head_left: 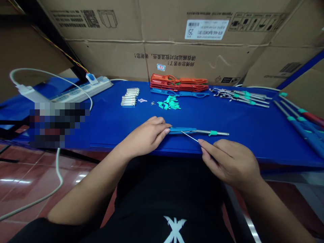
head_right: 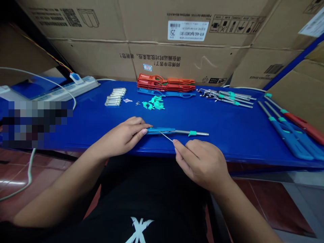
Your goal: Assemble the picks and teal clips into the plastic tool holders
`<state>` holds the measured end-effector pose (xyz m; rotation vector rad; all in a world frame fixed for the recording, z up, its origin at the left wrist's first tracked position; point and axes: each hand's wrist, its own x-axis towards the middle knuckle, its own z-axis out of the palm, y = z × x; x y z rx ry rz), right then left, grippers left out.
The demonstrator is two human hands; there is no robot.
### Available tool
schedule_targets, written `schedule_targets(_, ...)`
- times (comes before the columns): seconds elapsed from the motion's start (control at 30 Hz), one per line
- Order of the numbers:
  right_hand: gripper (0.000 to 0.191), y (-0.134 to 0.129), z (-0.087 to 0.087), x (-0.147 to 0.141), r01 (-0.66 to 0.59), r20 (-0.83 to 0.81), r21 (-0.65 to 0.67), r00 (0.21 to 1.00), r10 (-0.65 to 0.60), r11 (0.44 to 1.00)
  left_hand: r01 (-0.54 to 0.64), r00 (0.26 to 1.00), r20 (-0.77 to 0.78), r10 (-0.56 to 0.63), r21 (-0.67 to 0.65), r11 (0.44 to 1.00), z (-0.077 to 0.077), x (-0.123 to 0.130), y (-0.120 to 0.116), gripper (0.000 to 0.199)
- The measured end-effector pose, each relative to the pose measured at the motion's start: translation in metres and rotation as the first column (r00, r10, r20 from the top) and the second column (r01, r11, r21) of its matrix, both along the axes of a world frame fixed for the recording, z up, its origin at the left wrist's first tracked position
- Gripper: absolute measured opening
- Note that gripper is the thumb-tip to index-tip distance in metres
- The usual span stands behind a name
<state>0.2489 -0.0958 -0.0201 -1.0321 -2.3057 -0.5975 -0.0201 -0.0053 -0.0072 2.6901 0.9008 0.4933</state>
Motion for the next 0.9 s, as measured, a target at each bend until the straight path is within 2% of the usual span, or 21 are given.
schedule_targets(0.37, 0.023, -0.0009, -0.0030, 0.0001, -0.004, 0.005, 0.008, 1.000, 0.004, 1.000, 0.005, 1.000, 0.011, -0.005, 0.000, 1.000, -0.0009, -0.0008, 0.0011, 0.038)
schedule_targets(0.67, 0.022, 0.0022, -0.0071, -0.0033, -0.011, 0.075, 0.049, 0.997, 0.007, 0.999, 0.007, 1.000, 0.012, -0.006, -0.012, 1.000, 0.0016, 0.0007, 0.0006, 0.038)
schedule_targets(0.9, 0.018, 0.0017, -0.0029, -0.0035, 0.018, -0.104, -0.022, 0.994, -0.020, 1.000, 0.008, 1.000, 0.016, -0.008, -0.009, 1.000, -0.0002, -0.0007, 0.0006, 0.039)
